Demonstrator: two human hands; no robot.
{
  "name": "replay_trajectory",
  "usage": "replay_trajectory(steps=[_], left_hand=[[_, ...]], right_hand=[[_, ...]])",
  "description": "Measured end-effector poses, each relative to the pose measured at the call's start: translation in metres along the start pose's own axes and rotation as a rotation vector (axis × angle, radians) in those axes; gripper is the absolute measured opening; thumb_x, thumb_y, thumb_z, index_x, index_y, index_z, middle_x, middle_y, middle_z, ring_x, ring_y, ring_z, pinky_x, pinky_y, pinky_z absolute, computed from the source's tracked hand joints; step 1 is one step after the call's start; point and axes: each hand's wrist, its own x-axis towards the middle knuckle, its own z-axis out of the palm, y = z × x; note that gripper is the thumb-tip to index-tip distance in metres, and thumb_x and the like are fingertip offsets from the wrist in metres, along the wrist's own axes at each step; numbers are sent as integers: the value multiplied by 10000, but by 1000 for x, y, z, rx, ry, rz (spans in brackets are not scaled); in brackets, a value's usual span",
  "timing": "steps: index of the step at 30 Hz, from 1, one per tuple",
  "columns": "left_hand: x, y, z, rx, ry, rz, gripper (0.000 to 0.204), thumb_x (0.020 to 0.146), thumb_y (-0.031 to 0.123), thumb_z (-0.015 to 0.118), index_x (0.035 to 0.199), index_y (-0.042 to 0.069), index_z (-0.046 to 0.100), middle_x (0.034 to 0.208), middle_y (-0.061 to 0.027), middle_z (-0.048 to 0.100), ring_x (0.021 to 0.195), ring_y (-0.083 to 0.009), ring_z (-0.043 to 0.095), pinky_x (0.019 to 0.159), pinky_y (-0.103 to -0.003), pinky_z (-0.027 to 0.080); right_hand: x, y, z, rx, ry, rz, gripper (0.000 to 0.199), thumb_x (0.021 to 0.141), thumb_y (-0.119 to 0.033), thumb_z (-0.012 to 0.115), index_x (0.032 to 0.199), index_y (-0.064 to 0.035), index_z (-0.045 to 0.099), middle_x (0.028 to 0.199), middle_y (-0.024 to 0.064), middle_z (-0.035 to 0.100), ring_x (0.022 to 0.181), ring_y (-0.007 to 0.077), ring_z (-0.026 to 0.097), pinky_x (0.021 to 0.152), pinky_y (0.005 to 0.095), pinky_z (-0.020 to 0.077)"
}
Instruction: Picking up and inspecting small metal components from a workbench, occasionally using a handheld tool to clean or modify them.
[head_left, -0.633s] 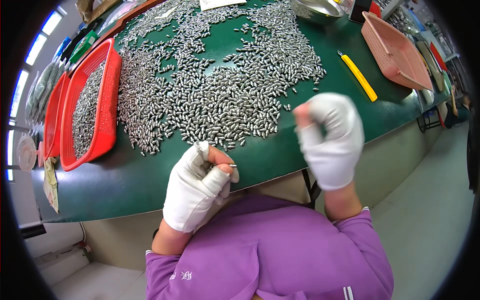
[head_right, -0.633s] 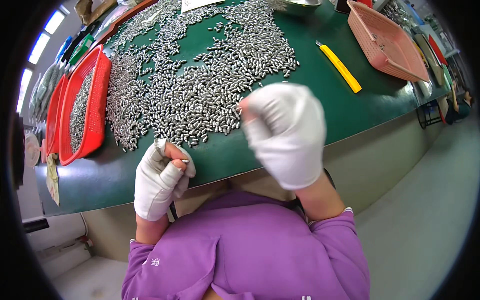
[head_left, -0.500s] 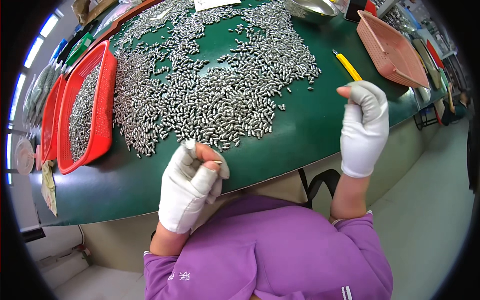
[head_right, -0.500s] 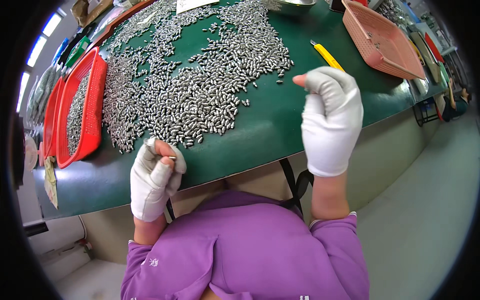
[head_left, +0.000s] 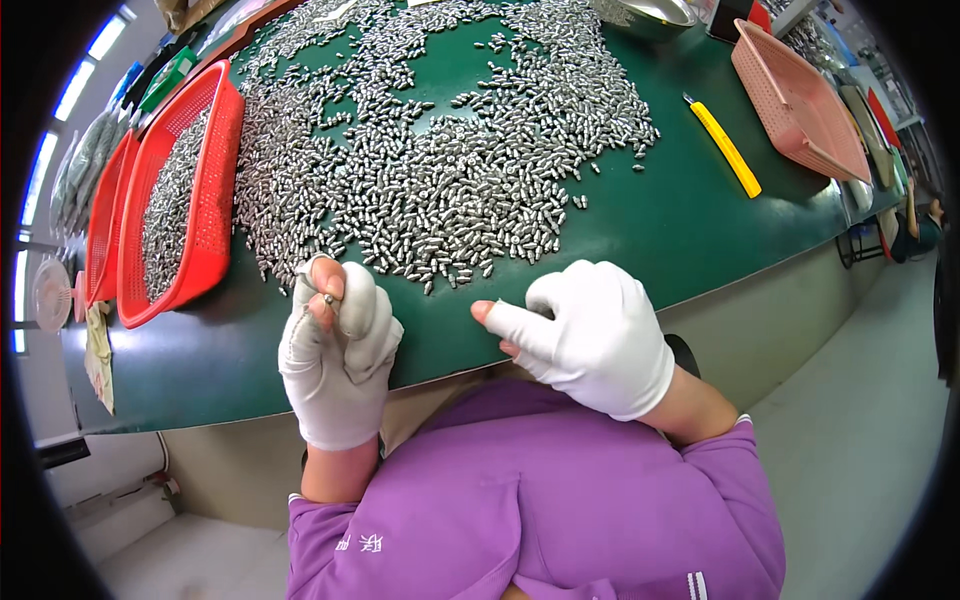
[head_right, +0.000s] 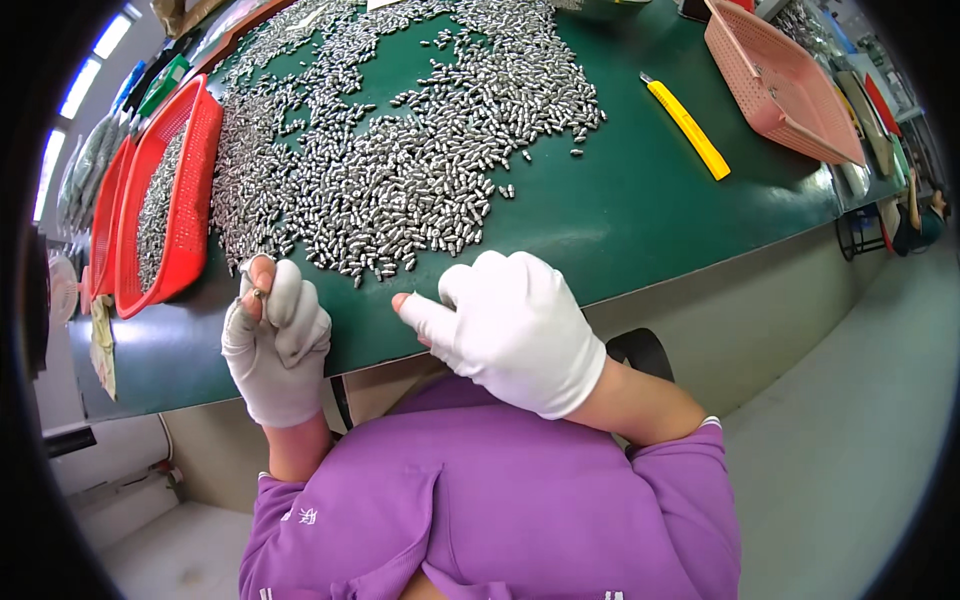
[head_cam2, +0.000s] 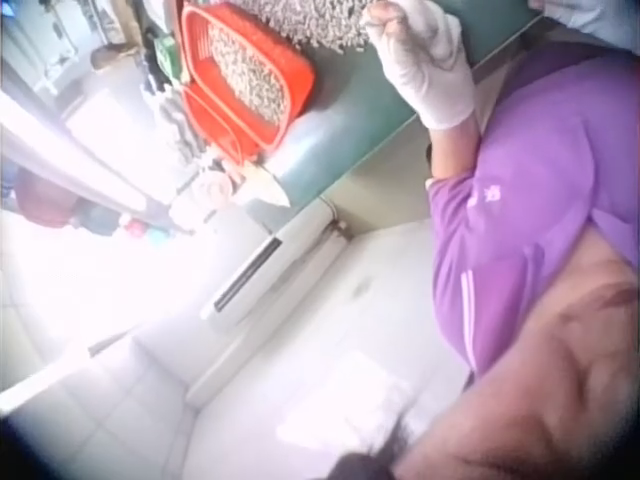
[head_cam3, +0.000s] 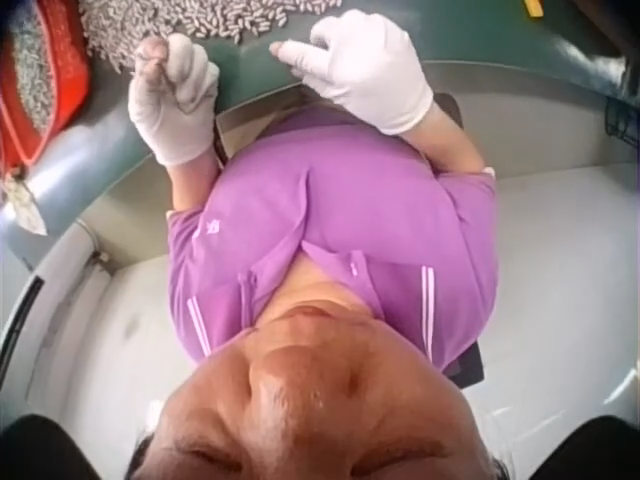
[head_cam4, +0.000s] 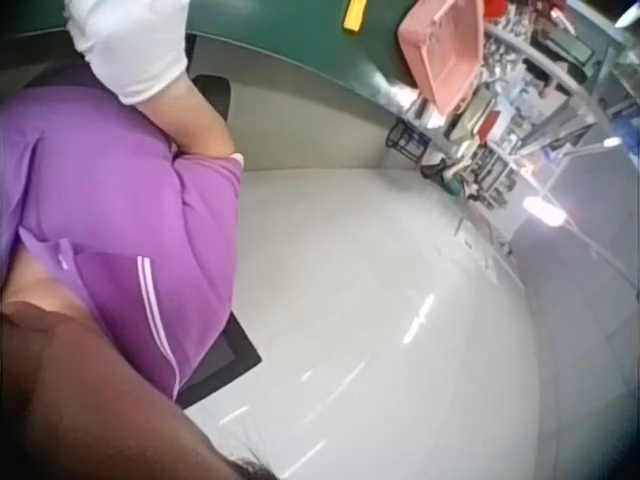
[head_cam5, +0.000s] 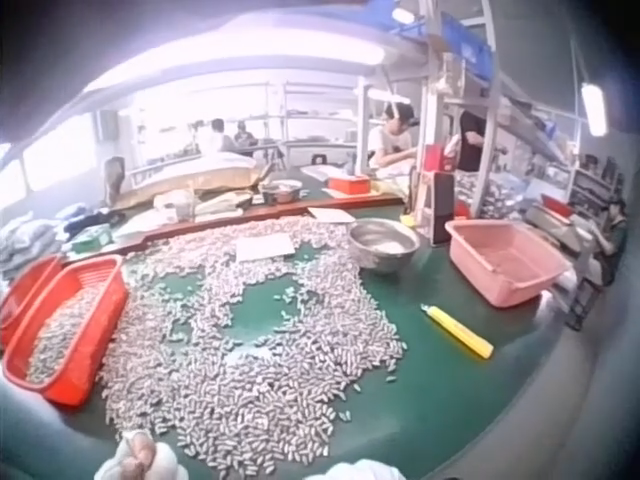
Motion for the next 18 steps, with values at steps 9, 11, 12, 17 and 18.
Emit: replay_trajectory(steps=[9,11,12,17,18], left_hand=[[-1,1,1,-12,8,-21,224,954,251,605,960,65,481,722,-6,402,495,-77,306,445,-226,255],[-2,3,0,-10,5,-30,221,953,243,608,953,64,478,719,-6,403,496,-78,308,443,-225,254],[-2,2,1,-8,4,-37,220,952,240,610,950,64,478,717,-6,403,497,-78,309,442,-224,253],[0,-2,10,-90,3,-50,192,944,161,595,926,44,444,717,-15,394,499,-76,311,447,-217,265],[0,-3,12,-81,15,-50,192,943,163,595,928,46,444,718,-15,396,499,-74,310,447,-216,264]], right_hand=[[-20,22,-33,-287,-58,156,262,796,-335,670,1019,-199,688,741,5,498,678,214,514,566,353,408],[-31,32,-44,-390,-18,253,251,788,-301,697,1024,-215,695,758,8,514,679,218,518,584,363,430],[-38,38,-48,-408,24,300,259,769,-249,717,1024,-206,697,772,17,528,689,224,526,598,368,441],[-51,53,-61,-356,179,503,290,742,-27,679,992,-171,711,856,37,594,761,255,573,669,381,486],[-49,55,-60,-373,160,483,287,746,-31,673,993,-172,711,857,38,593,764,256,575,669,383,487]])
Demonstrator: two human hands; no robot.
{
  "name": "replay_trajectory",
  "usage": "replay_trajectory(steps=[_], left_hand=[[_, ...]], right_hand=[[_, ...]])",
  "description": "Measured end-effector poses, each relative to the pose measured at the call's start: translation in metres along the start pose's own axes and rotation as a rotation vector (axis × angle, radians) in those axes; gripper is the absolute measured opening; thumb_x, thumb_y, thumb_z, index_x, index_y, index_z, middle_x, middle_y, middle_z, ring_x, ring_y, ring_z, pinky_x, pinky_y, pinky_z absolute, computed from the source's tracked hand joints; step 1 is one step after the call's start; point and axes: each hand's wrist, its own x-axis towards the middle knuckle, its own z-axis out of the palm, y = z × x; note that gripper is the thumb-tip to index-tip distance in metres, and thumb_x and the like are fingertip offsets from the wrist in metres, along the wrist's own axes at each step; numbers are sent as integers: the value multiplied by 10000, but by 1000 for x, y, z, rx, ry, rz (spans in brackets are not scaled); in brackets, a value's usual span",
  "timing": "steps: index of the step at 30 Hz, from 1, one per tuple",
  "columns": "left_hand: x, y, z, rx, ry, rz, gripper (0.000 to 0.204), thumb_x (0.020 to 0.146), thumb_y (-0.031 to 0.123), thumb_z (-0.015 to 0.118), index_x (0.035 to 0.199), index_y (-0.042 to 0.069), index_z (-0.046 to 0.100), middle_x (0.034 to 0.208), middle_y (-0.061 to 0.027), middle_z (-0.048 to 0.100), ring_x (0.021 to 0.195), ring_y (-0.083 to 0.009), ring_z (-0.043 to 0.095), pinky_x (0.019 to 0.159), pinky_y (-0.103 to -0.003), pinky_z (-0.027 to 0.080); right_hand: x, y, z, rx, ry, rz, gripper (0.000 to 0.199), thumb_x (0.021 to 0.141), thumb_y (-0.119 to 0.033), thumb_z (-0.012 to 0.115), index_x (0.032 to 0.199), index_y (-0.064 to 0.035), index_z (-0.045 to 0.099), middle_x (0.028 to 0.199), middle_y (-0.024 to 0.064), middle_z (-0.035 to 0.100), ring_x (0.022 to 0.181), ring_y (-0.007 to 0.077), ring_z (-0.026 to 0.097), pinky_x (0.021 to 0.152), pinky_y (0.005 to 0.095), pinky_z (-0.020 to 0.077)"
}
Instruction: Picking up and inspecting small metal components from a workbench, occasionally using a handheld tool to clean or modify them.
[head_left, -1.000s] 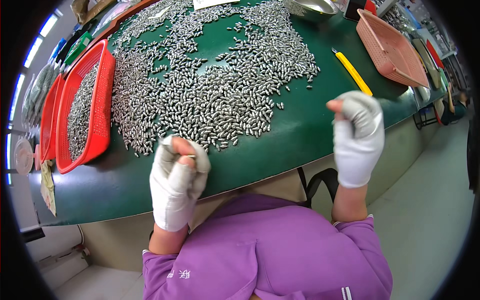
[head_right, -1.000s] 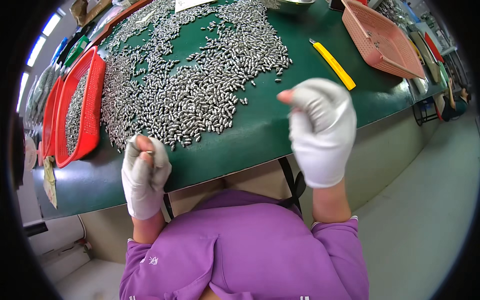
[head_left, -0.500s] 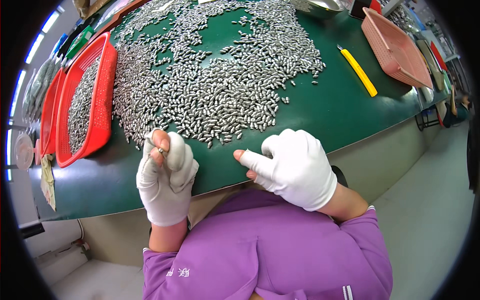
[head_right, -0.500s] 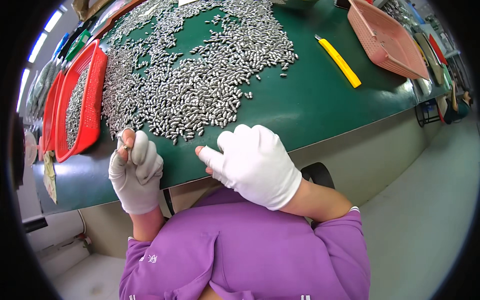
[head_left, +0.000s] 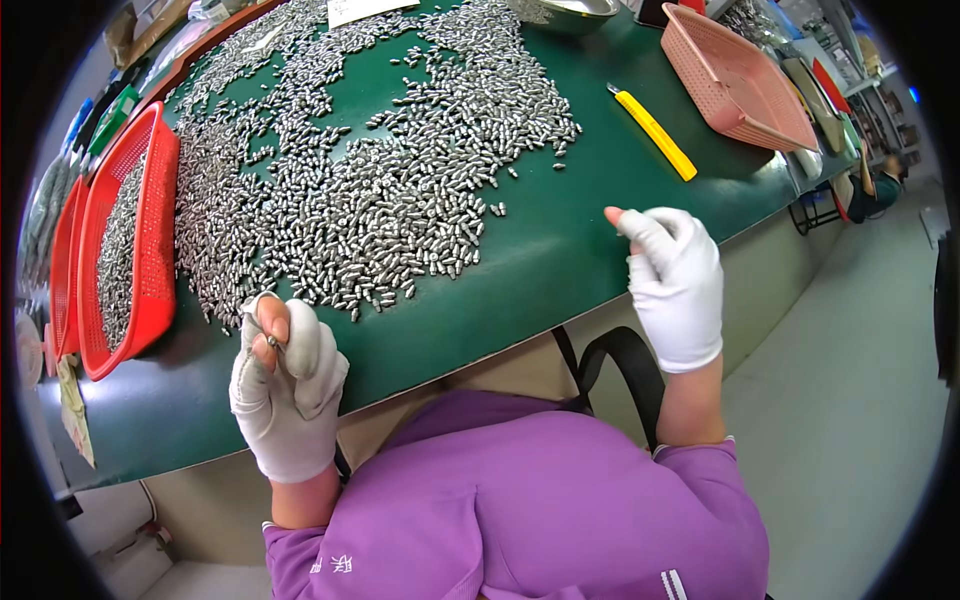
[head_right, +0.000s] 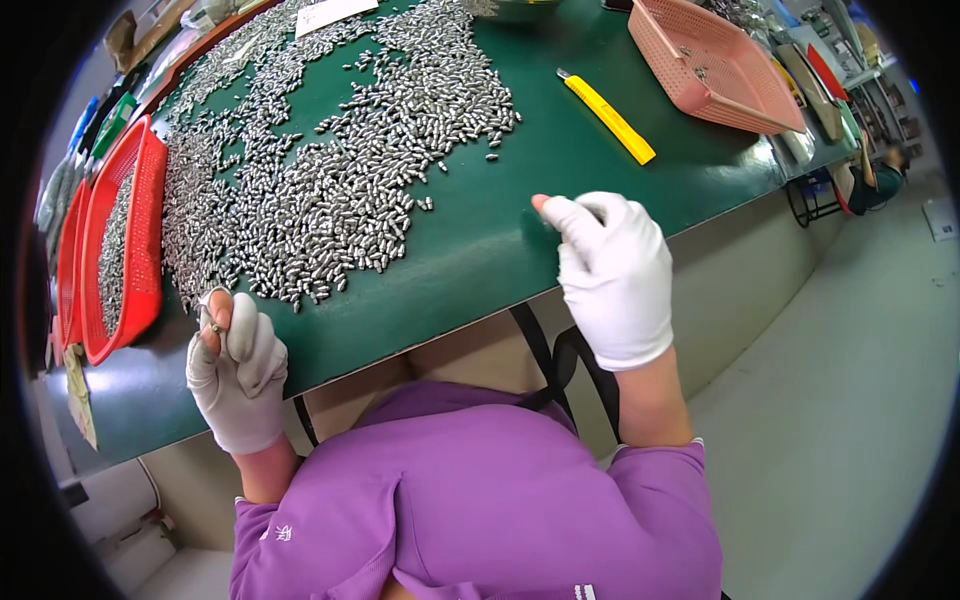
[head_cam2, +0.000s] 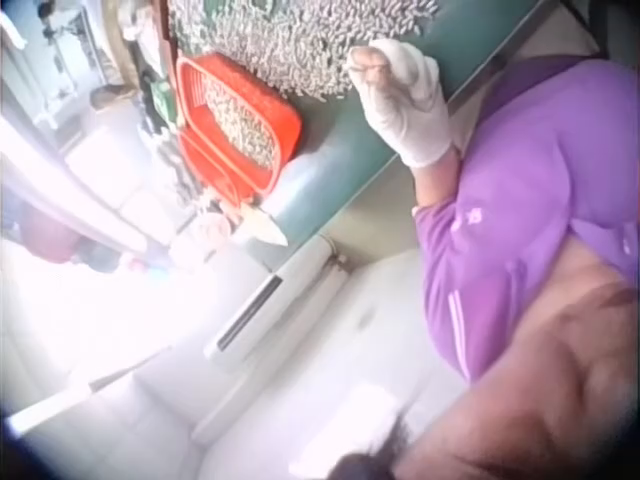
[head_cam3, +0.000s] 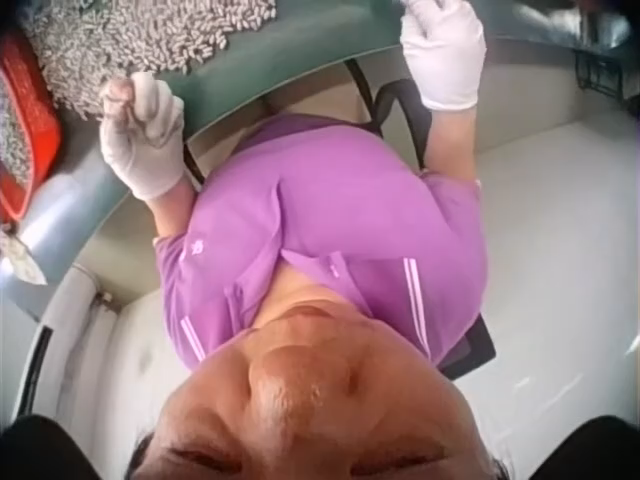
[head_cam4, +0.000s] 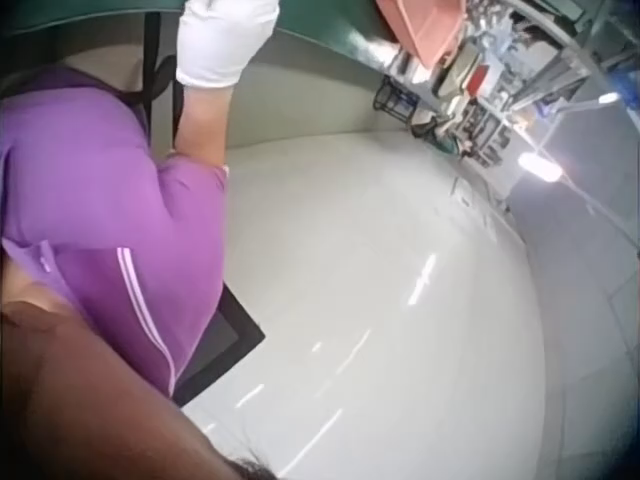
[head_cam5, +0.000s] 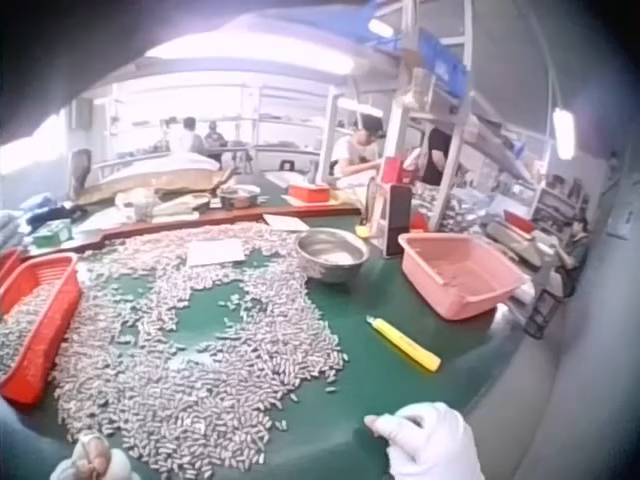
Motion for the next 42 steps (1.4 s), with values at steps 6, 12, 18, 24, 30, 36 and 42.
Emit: replay_trajectory(steps=[6,12,18,24,30,36,42], left_hand=[[0,-1,-1,7,5,-16,193,941,166,598,931,51,443,724,-13,397,500,-70,306,447,-213,260],[3,-1,0,22,-9,-19,198,938,166,601,933,52,439,726,-10,392,497,-68,304,443,-212,256],[1,2,-2,8,31,-29,205,931,158,610,939,55,433,716,-2,371,495,-65,300,440,-209,252],[1,2,-1,107,65,-33,227,943,257,620,997,89,477,750,9,409,481,-44,271,426,-199,225],[0,-1,-6,169,32,-36,203,930,194,630,1027,111,472,775,-4,429,453,-27,219,421,-191,202],[-1,-5,1,305,73,-44,239,869,140,661,996,115,459,832,-53,497,495,-25,268,441,-178,222],[-3,-9,7,373,107,-37,244,881,154,653,1046,93,485,849,-64,537,521,-29,291,485,-176,241]], right_hand=[[3,-5,3,-73,-65,-32,268,750,-48,664,976,-181,721,860,43,591,767,260,572,677,388,486],[-10,-1,-5,36,-89,-105,236,725,-64,689,919,-187,740,820,15,585,727,241,562,627,362,469],[-2,7,-20,-129,-59,-221,207,667,-25,678,810,-174,691,733,21,592,687,258,576,593,374,470],[-21,60,-55,-408,197,411,139,805,-80,684,933,-120,718,957,75,642,864,257,617,765,368,500],[-13,63,-35,-433,224,328,220,808,-204,748,981,-77,702,1074,109,599,927,262,615,849,338,502],[19,-25,0,300,71,-177,215,713,-238,813,821,-140,655,822,34,601,773,246,586,665,360,476],[34,-52,28,313,-86,-280,187,667,-123,744,835,-171,676,809,9,593,731,219,588,629,354,482]])
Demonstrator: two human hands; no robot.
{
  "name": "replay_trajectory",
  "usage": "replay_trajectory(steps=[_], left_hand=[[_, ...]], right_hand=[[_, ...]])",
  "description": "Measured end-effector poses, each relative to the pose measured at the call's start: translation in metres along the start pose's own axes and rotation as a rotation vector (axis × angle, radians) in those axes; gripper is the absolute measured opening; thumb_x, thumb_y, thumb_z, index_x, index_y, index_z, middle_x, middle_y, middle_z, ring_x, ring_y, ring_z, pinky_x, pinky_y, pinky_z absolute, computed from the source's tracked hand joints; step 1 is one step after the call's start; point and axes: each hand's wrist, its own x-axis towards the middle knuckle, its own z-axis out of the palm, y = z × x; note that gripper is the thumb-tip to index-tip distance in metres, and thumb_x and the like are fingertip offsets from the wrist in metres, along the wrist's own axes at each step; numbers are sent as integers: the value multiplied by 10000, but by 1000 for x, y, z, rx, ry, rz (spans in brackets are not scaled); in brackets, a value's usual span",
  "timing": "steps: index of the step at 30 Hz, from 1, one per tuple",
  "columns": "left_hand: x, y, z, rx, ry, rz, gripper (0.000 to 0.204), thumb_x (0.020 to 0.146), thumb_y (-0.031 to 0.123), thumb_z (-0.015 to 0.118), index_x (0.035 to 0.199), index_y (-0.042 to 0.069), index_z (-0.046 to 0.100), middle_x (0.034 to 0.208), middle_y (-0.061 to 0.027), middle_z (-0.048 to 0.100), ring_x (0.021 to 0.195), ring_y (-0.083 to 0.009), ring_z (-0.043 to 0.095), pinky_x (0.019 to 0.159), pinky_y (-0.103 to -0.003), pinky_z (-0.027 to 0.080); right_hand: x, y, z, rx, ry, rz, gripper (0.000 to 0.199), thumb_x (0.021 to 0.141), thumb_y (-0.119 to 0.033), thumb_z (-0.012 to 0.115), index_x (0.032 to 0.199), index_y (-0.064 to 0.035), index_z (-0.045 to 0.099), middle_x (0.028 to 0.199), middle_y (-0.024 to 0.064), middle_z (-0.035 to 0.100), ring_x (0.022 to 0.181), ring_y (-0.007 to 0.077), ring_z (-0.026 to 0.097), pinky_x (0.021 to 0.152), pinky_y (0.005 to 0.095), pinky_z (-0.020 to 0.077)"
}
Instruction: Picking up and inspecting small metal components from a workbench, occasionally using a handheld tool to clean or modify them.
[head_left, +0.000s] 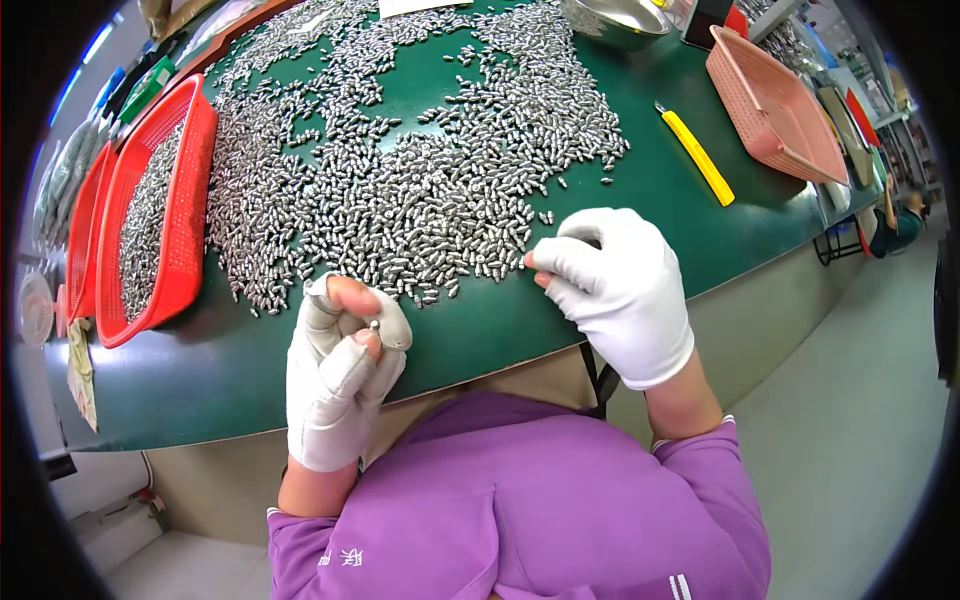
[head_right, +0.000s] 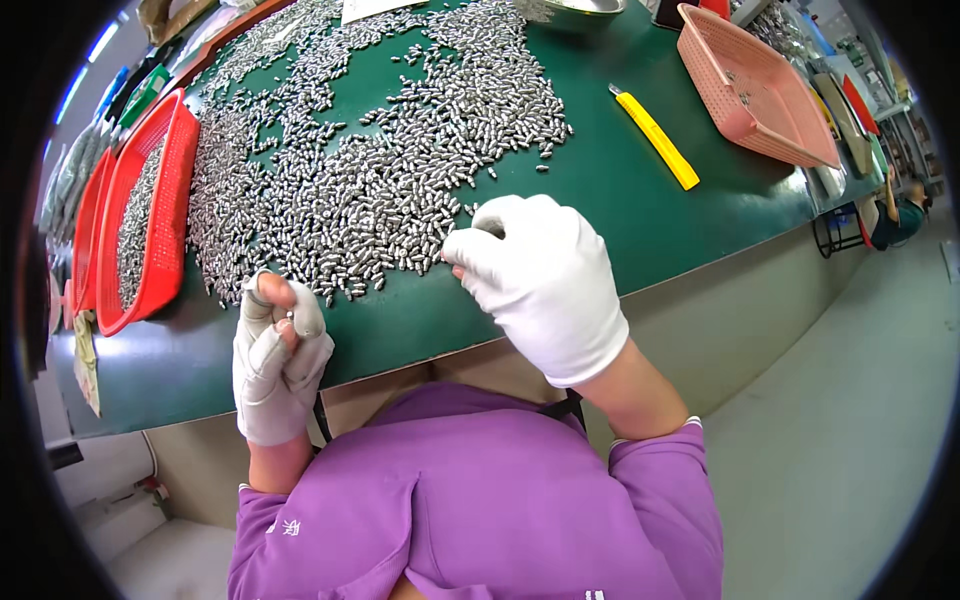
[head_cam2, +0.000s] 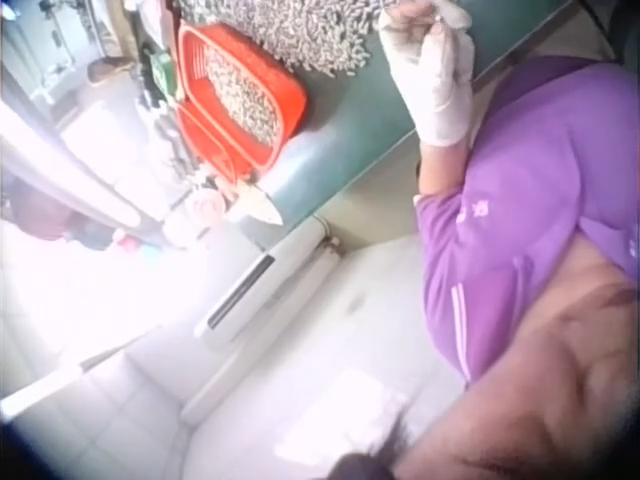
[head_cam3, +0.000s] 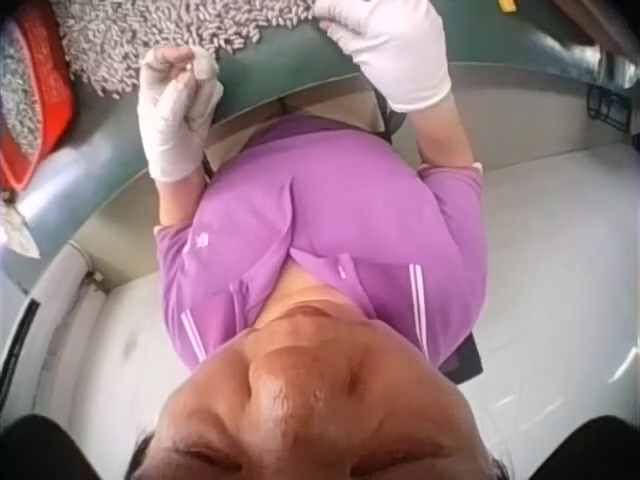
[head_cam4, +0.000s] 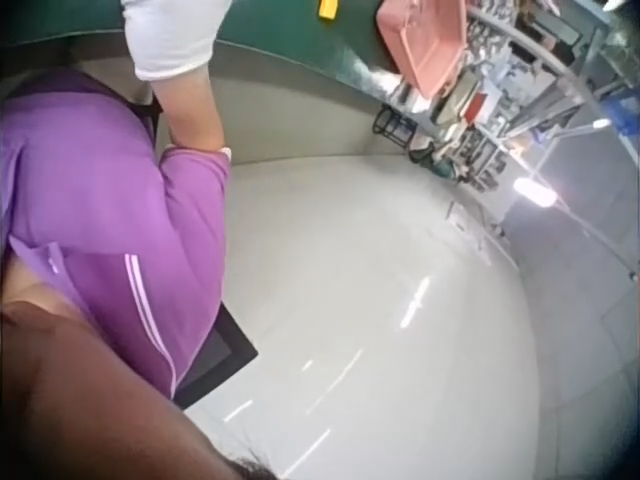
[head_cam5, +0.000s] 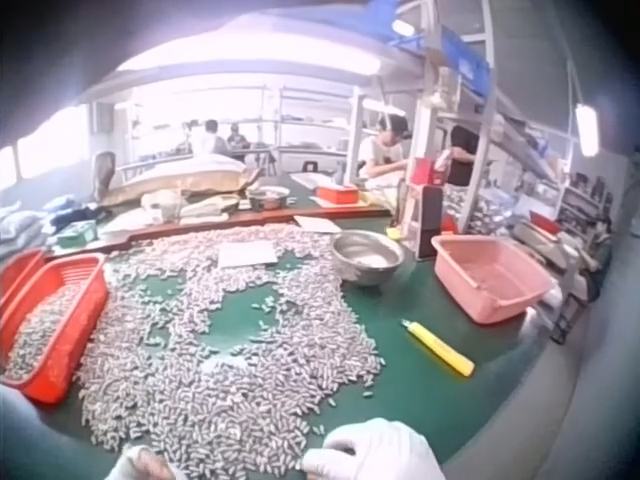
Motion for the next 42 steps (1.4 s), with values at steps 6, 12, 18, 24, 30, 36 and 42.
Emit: replay_trajectory(steps=[6,12,18,24,30,36,42], left_hand=[[1,0,-2,55,46,-63,280,965,288,556,1129,64,527,821,-32,562,516,-23,302,491,-170,231],[2,11,9,188,-39,-274,242,953,255,596,1084,67,518,819,-8,553,554,-29,357,504,-176,274],[6,16,9,304,-77,-362,172,916,168,638,991,40,551,876,-24,632,703,-48,502,621,-188,412],[6,14,9,306,-65,-326,118,919,118,621,974,42,549,878,-28,644,720,-59,533,634,-192,427],[6,15,9,221,-64,-375,150,915,128,628,996,38,540,878,-41,644,742,-65,547,643,-193,432],[7,12,10,304,-14,-384,120,924,128,606,992,58,537,824,-22,615,617,-32,473,538,-167,363],[6,13,12,315,-3,-384,89,950,136,570,980,64,528,772,-2,581,568,-20,420,499,-172,328]], right_hand=[[5,-2,1,-55,-132,-26,173,692,-137,734,844,-155,654,845,11,577,765,218,565,662,354,472],[17,-14,10,403,-63,-70,184,710,-162,753,813,-107,610,798,52,588,729,269,570,626,396,453],[34,-36,22,616,19,-199,226,652,-176,780,767,-93,604,678,57,570,587,269,561,507,394,432],[31,-37,26,734,-18,-155,204,630,-85,787,764,-103,634,700,53,600,580,255,581,502,363,444],[33,-37,29,767,-26,-163,213,629,-55,785,791,-106,657,708,50,608,586,254,588,506,363,453],[28,-39,34,842,56,-51,223,637,-14,768,801,-99,643,692,52,612,579,260,593,505,355,461],[28,-33,31,883,-87,-138,209,643,-15,754,800,-82,635,705,62,613,602,270,599,502,355,457]])
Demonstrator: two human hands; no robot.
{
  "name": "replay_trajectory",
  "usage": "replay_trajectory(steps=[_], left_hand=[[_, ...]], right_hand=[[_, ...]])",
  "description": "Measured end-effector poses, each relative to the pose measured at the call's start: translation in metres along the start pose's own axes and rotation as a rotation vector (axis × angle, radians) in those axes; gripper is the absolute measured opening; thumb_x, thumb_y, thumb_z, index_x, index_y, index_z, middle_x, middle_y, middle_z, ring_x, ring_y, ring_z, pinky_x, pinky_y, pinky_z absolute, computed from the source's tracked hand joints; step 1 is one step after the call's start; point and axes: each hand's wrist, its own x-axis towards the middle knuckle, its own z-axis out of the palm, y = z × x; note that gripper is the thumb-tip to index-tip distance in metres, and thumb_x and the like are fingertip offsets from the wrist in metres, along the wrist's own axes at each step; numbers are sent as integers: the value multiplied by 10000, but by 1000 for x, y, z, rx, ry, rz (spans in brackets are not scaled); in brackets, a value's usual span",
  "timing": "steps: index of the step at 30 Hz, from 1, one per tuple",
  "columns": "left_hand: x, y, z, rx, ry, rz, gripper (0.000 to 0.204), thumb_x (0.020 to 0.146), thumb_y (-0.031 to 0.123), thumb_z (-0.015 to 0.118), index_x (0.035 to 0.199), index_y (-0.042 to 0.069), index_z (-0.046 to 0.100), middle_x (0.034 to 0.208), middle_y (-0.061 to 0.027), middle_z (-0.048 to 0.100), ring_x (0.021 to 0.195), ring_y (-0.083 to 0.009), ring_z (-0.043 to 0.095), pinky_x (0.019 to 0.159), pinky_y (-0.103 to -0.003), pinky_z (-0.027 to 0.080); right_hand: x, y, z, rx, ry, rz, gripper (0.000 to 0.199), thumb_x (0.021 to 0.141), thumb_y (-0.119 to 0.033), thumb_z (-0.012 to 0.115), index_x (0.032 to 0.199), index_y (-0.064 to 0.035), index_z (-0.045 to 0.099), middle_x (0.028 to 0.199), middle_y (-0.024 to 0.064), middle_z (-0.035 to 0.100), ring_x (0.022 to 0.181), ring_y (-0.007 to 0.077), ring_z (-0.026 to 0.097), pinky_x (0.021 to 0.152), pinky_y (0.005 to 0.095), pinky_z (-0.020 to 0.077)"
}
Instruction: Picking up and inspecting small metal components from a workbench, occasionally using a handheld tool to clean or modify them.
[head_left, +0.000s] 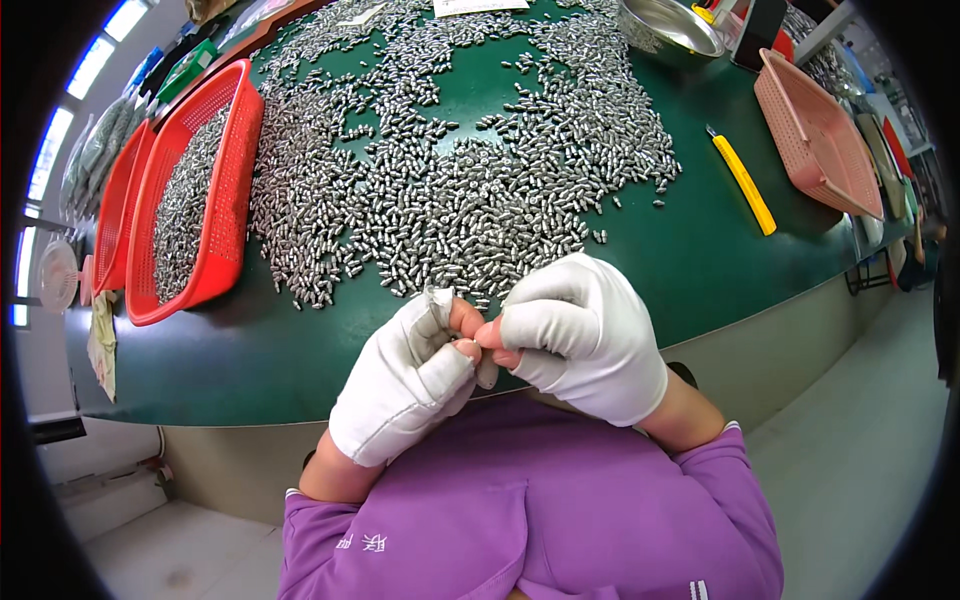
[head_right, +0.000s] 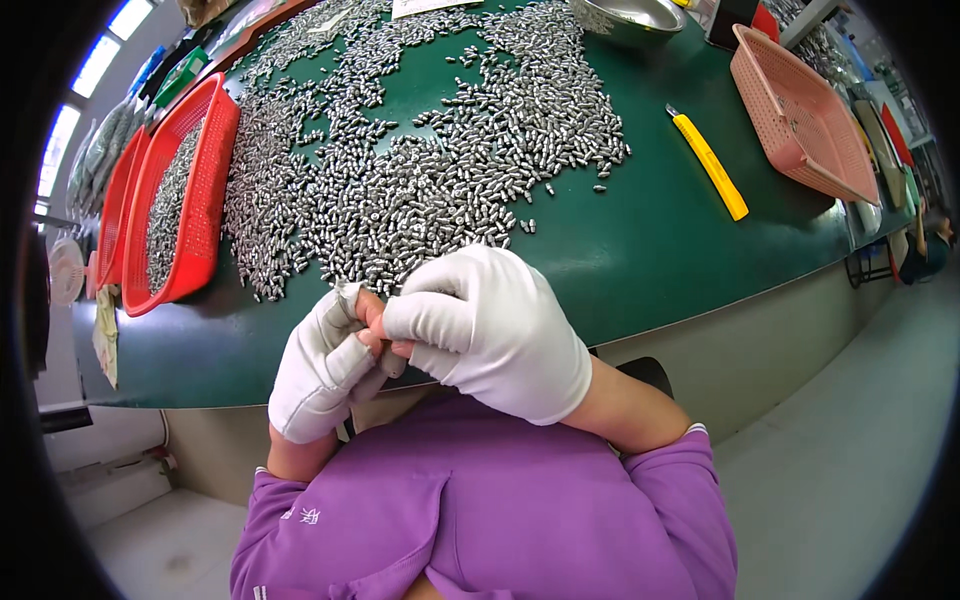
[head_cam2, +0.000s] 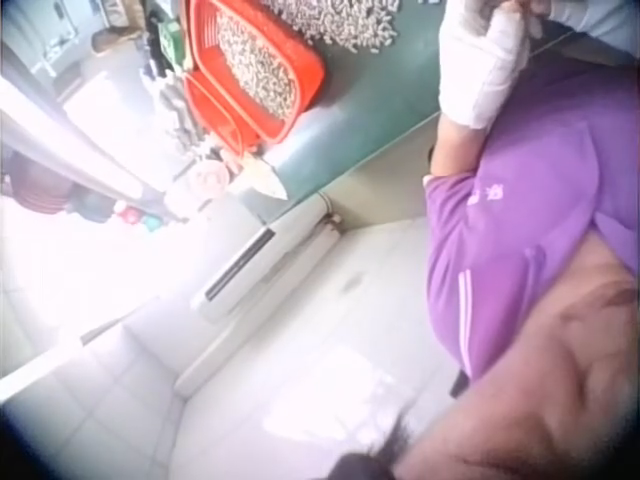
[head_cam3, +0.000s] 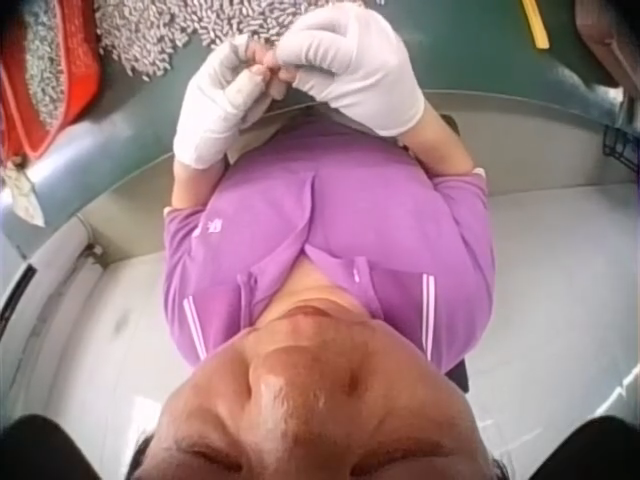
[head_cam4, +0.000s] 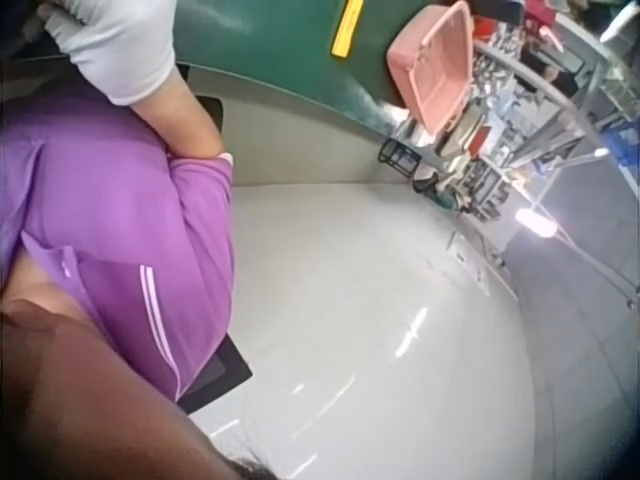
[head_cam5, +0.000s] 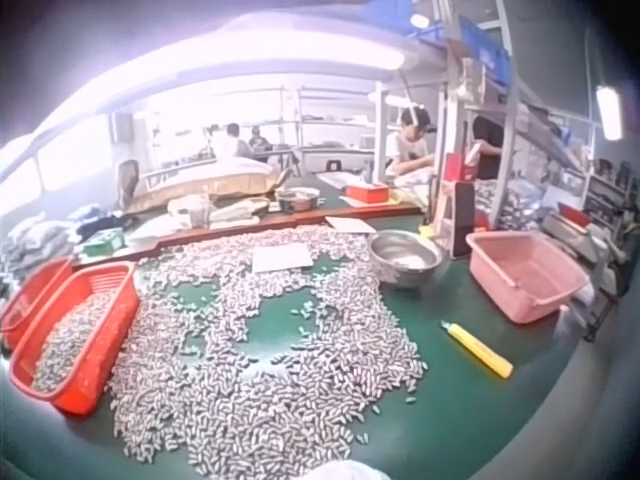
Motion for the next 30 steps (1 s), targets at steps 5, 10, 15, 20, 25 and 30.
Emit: replay_trajectory(steps=[5,10,15,20,25,30], left_hand=[[0,4,2,-20,-10,-4,113,960,164,560,993,63,523,787,-8,581,550,-24,404,489,-170,314],[1,-3,-2,-106,-21,78,109,943,128,549,1009,62,494,810,-45,572,520,-29,359,465,-176,287],[2,-4,-2,-205,-29,117,159,914,68,532,1057,62,464,887,-79,568,533,-33,355,472,-177,295],[1,-4,-2,-236,-41,115,182,905,60,549,1066,63,465,888,-67,558,547,-36,350,481,-179,298],[2,-4,-2,-138,-36,77,165,914,100,584,1039,57,487,833,-34,545,576,-39,380,508,-183,326],[1,-1,1,28,-43,52,159,900,99,620,1004,40,515,809,-7,557,611,-40,451,535,-185,367]], right_hand=[[-3,2,0,-121,52,-10,196,647,-31,754,792,-86,635,694,60,597,594,270,586,494,363,444],[-8,2,-7,-540,218,51,153,667,-77,747,780,-128,657,689,45,599,579,261,566,498,383,439],[-7,2,-9,-658,71,58,132,623,-101,718,717,-137,632,638,34,546,560,254,552,490,376,433],[-7,-1,-6,-802,-89,72,109,679,-145,689,722,-130,590,656,51,489,632,262,543,551,398,427],[-8,0,-5,-701,-22,83,123,703,-126,703,777,-114,606,705,60,520,672,271,544,583,402,431],[0,-6,-6,-339,68,-16,161,682,-114,744,771,-103,610,638,59,565,551,258,564,459,367,423]])
